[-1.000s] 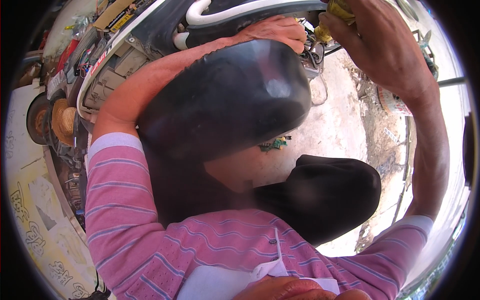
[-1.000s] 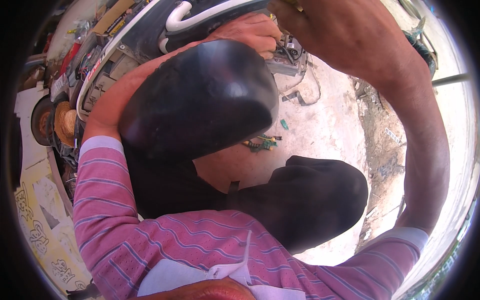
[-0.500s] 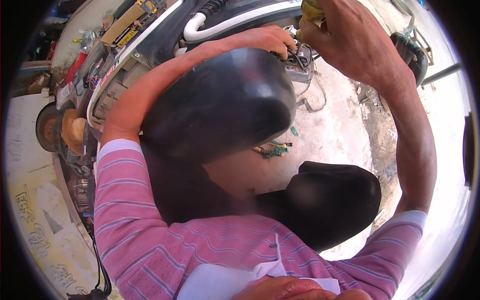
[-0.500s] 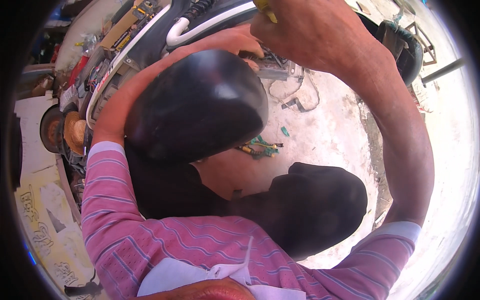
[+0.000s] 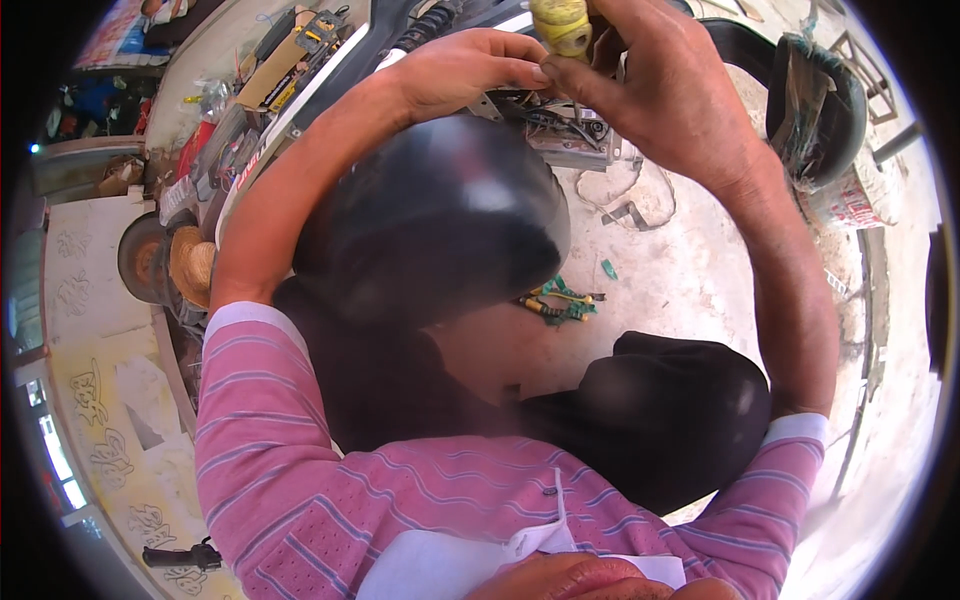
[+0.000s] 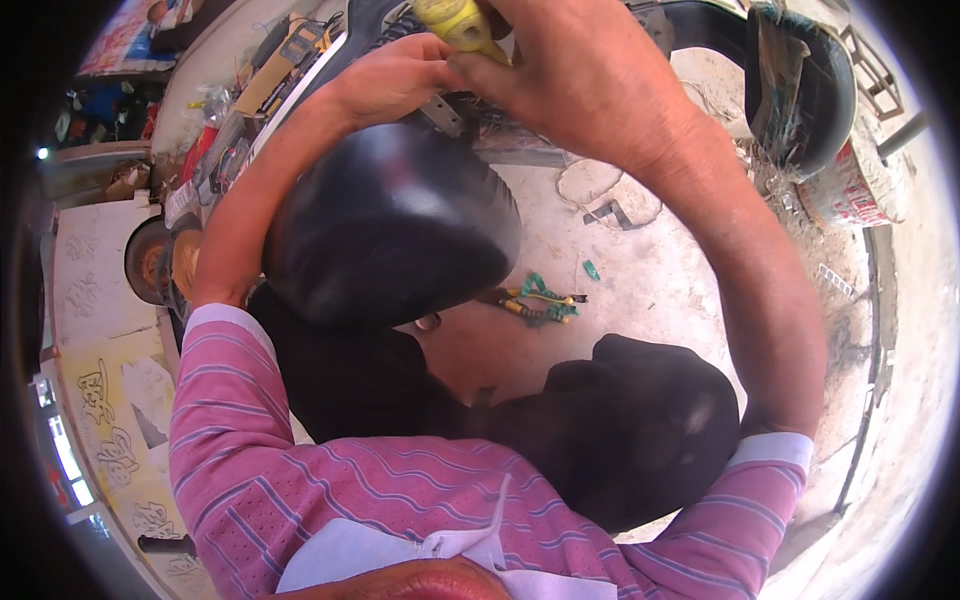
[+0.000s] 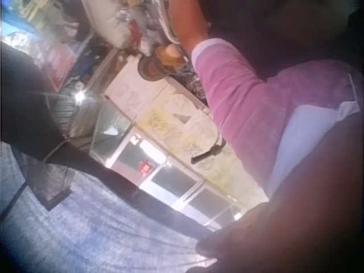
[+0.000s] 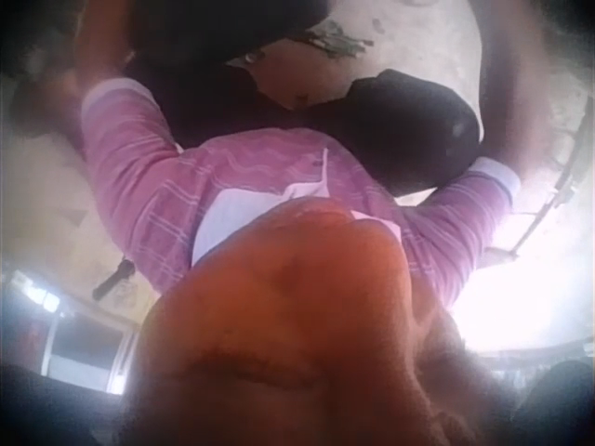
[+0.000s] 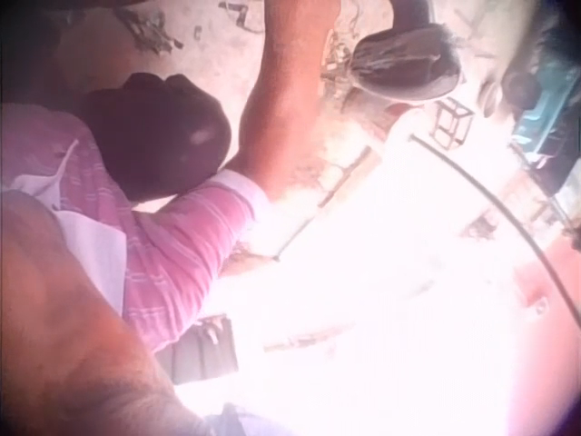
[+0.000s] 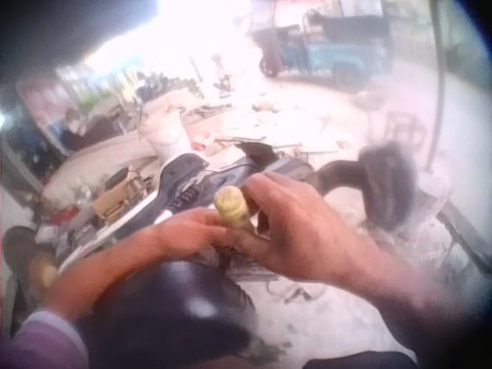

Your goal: The person works on the wiring of an electric scooter, using a screwdriver to tighten components and hands to manipulate various wires near the seat area.

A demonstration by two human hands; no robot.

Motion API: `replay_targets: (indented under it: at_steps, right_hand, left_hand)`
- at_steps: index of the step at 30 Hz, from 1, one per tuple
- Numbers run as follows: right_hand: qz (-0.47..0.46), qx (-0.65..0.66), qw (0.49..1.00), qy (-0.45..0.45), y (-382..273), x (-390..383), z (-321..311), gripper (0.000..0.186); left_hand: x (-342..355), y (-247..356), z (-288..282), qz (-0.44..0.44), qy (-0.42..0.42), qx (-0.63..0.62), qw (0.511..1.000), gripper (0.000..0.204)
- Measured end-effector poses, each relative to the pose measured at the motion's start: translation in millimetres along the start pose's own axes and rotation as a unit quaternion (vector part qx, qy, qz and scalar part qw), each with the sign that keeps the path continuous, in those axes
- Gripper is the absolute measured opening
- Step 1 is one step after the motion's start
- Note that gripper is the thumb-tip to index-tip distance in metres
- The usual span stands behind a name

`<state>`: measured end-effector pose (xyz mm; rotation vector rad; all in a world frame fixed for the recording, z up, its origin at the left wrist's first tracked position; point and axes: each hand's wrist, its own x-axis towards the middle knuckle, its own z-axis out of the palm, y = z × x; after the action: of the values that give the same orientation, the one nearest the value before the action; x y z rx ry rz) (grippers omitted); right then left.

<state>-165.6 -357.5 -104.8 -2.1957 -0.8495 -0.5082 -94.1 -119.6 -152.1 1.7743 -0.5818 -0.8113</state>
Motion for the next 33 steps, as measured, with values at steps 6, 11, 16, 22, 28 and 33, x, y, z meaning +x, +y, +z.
replay_targets:
  at_steps: [6, 11, 16, 22, 28, 33]
  right_hand:
    - [-0.002, 0.083, 0.993, 0.085, 23, -11, 26, 0.025]
    - [0.017, 0.093, 0.990, 0.106, 28, -15, 33, 0.026]
    - [0.037, 0.147, 0.984, 0.095, 33, -15, 35, 0.028]
    - [0.075, 0.183, 0.977, 0.086, 29, -13, 38, 0.029]
    - [0.014, 0.179, 0.972, 0.150, 15, -10, 45, 0.033]
    - [0.157, 0.091, 0.980, 0.083, 39, -70, 56, 0.043]
  left_hand:
    - [-8, -4, -4, 0.047, 0.017, -0.096, 0.994, 0.037]
    - [-8, 5, 2, 0.067, 0.027, 0.015, 0.997, 0.039]
    - [-13, 14, 11, 0.098, 0.052, -0.153, 0.982, 0.034]
    - [-19, 70, 29, 0.130, 0.074, -0.077, 0.986, 0.098]
    - [-10, 94, 33, 0.343, 0.112, 0.272, 0.892, 0.035]
    - [-3, 57, 23, 0.385, 0.111, 0.407, 0.821, 0.026]
